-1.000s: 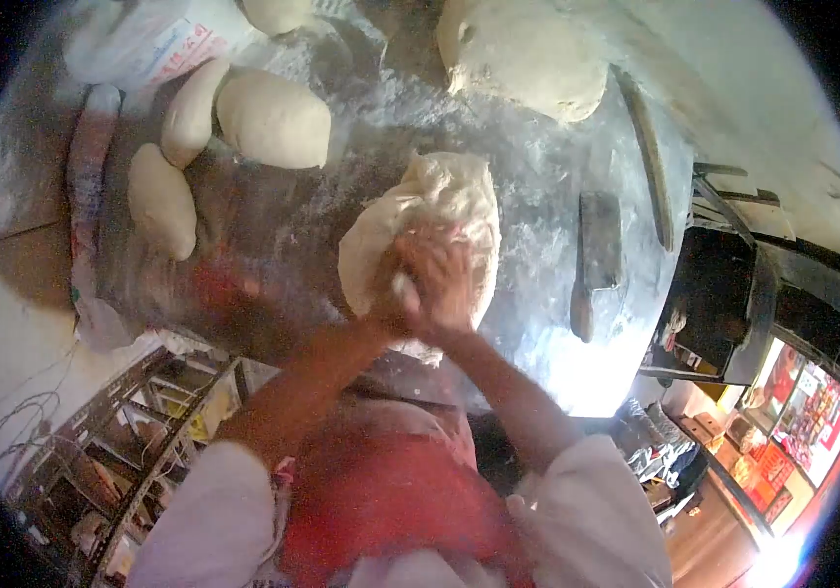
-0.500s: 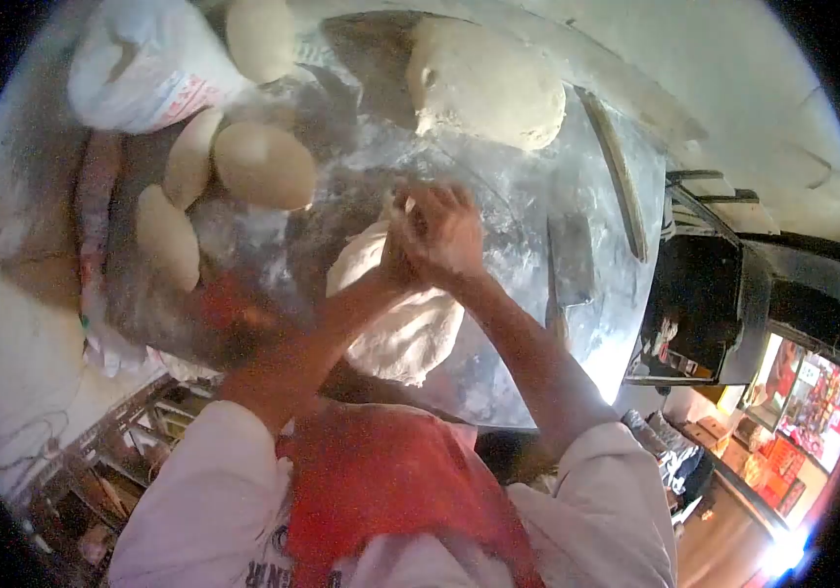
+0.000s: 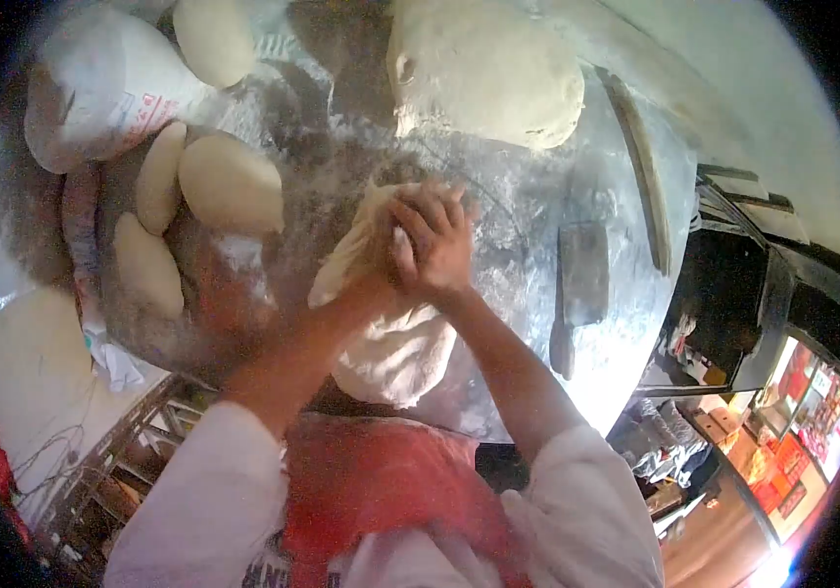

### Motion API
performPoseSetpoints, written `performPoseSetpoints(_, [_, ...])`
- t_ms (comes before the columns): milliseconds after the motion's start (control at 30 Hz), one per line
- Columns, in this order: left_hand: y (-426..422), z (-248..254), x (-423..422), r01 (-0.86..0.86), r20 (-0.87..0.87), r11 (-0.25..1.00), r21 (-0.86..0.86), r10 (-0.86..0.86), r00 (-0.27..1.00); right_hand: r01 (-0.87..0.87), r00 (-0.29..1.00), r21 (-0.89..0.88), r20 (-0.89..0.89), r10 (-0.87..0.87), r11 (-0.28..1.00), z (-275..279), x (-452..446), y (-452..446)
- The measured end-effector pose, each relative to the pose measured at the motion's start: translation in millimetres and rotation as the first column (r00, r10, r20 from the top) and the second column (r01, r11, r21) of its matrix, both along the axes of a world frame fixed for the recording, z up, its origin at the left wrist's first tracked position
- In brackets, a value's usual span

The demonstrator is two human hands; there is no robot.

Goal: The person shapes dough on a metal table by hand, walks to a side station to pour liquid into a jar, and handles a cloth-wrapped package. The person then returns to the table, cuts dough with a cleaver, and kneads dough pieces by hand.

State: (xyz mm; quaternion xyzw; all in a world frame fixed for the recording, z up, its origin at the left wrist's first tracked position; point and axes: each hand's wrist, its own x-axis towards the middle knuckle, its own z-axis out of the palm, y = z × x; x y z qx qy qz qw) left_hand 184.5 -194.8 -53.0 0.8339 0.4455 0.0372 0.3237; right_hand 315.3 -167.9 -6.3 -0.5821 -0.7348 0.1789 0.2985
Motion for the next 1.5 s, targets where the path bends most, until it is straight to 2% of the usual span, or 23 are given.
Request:
performPoseSetpoints(67, [-32.2, 14.0, 10.6, -0.031, 0.03, 0.998, 0.048, 0.029, 0.999, 0.112, 0.994, -0.095, 0.001, -0.112, 0.989, 11.4, -7.0, -56.9])
performPoseSetpoints(133, [-52.0, 18.7, 19.4, -0.061, 0.073, 0.997, 0.053, 0.057, 0.996, -0.019, 0.999, -0.086, 0.041, 0.022, 0.996, 17.5, -6.1, -105.0])
performPoseSetpoints(233, [-57.1, 10.5, 21.8, -0.074, 0.145, 0.997, 0.005, 0.072, 0.987, -0.038, 0.998, -0.064, 0.042, 0.041, 0.997, -11.7, 9.3, -112.2])
performPoseSetpoints(333, [-59.7, -20.6, 14.9, -0.041, 0.532, 0.919, -0.391, 0.263, 0.805, -0.063, 0.997, 0.08, 0.051, 0.059, 0.995, -30.4, 15.8, -104.6])
performPoseSetpoints(367, [-57.1, 7.3, 7.2, -0.076, 0.268, 0.909, -0.41, 0.2, 0.943, -0.041, 0.996, 0.035, 0.081, 0.038, 0.999, -27.3, 14.9, -104.2])
performPoseSetpoints(400, [-62.8, 37.8, 11.2, 0.073, -0.114, 0.996, 0.052, -0.067, 0.991, -0.016, 0.993, -0.012, 0.113, 0.017, 1.0, -23.4, 13.5, -104.3])
performPoseSetpoints(467, [-68.6, 35.6, 12.1, 0.031, -0.092, 0.994, 0.1, -0.021, 0.996, -0.027, 0.99, 0.0, 0.142, 0.026, 1.0, 1.7, 3.1, -110.1])
performPoseSetpoints(533, [-94.5, 31.9, 2.6, -0.038, -0.031, 0.991, 0.13, 0.043, 0.999, 0.084, 0.991, -0.081, 0.113, -0.074, 0.993, 1.7, -17.8, -134.7])
performPoseSetpoints(600, [-118.8, 37.6, -11.2, -0.097, 0.011, 0.985, 0.146, 0.097, 0.995, -0.088, 0.996, 0.008, -0.018, 0.088, 0.996, 9.3, -36.5, -166.9])
performPoseSetpoints(700, [-126.4, 28.9, -17.8, -0.117, -0.011, 0.983, 0.142, 0.119, 0.993, -0.113, 0.993, 0.026, 0.045, 0.112, 0.993, -1.0, -30.8, -170.9])
performPoseSetpoints(800, [-128.3, 17.6, -20.0, -0.065, -0.13, 0.982, 0.177, 0.088, 0.988, -0.116, 0.993, 0.078, 0.026, 0.115, 0.99, 12.1, -33.6, -157.9])
performPoseSetpoints(900, [-110.0, 6.8, -36.3, 0.06, -0.355, 0.973, 0.225, 0.024, 0.934, -0.097, 0.988, -0.082, 0.113, 0.106, 0.992, 32.8, -45.3, -130.6])
performPoseSetpoints(967, [-87.5, 4.3, -53.1, 0.152, -0.487, 0.961, 0.232, -0.021, 0.873, -0.133, 0.987, -0.014, 0.087, 0.134, 0.991, 54.6, -62.8, -87.3])
performPoseSetpoints(1033, [-61.2, 9.8, -66.7, 0.116, -0.442, 0.971, 0.208, -0.013, 0.897, -0.171, 0.985, 0.06, 0.042, 0.169, 0.983, 39.4, -78.4, -56.0])
performPoseSetpoints(1133, [-21.0, 20.9, -80.1, 0.071, -0.398, 0.985, 0.154, -0.004, 0.917, -0.233, 0.97, 0.036, 0.071, 0.23, 0.972, -7.0, -77.0, -35.6])
performPoseSetpoints(1233, [8.2, 40.1, -93.4, 0.068, -0.435, 0.994, 0.082, -0.026, 0.9, -0.266, 0.962, -0.021, 0.055, 0.266, 0.964, -13.3, -83.6, -19.6])
performPoseSetpoints(1267, [14.6, 35.9, -94.7, 0.067, -0.445, 0.993, 0.097, -0.017, 0.895, -0.245, 0.968, -0.008, 0.053, 0.245, 0.97, -16.0, -87.6, -5.2])
performPoseSetpoints(1333, [11.7, 8.5, -88.4, 0.26, -0.722, 0.885, 0.386, 0.114, 0.683, -0.221, 0.974, 0.058, 0.059, 0.218, 0.974, -18.1, -89.5, 3.2])
performPoseSetpoints(1367, [-21.9, -76.2, -97.7, 0.243, -0.635, 0.681, 0.691, 0.412, 0.653, -0.222, 0.972, 0.032, 0.079, 0.219, 0.974, -16.6, -88.6, 2.3])
performPoseSetpoints(1400, [-27.5, -74.4, -98.9, 0.256, -0.641, 0.68, 0.687, 0.401, 0.655, -0.219, 0.971, -0.005, 0.094, 0.219, 0.976, -14.9, -88.1, -4.0])
performPoseSetpoints(1433, [-21.3, -70.3, -98.9, -0.319, -0.078, 0.905, 0.281, 0.353, 0.932, -0.227, 0.971, 0.069, 0.096, 0.22, 0.971, -23.0, -86.5, -3.1])
performPoseSetpoints(1467, [-8.2, -62.3, -97.0, -0.373, 0.456, 0.811, -0.45, 0.568, 0.685, -0.212, 0.974, 0.077, 0.095, 0.205, 0.974, -28.7, -84.6, -3.4])
performPoseSetpoints(1500, [4.7, -53.5, -92.2, -0.36, 0.465, 0.823, -0.44, 0.552, 0.692, -0.1, 0.994, 0.123, -0.03, 0.104, 0.987, -34.2, -79.3, 0.0])
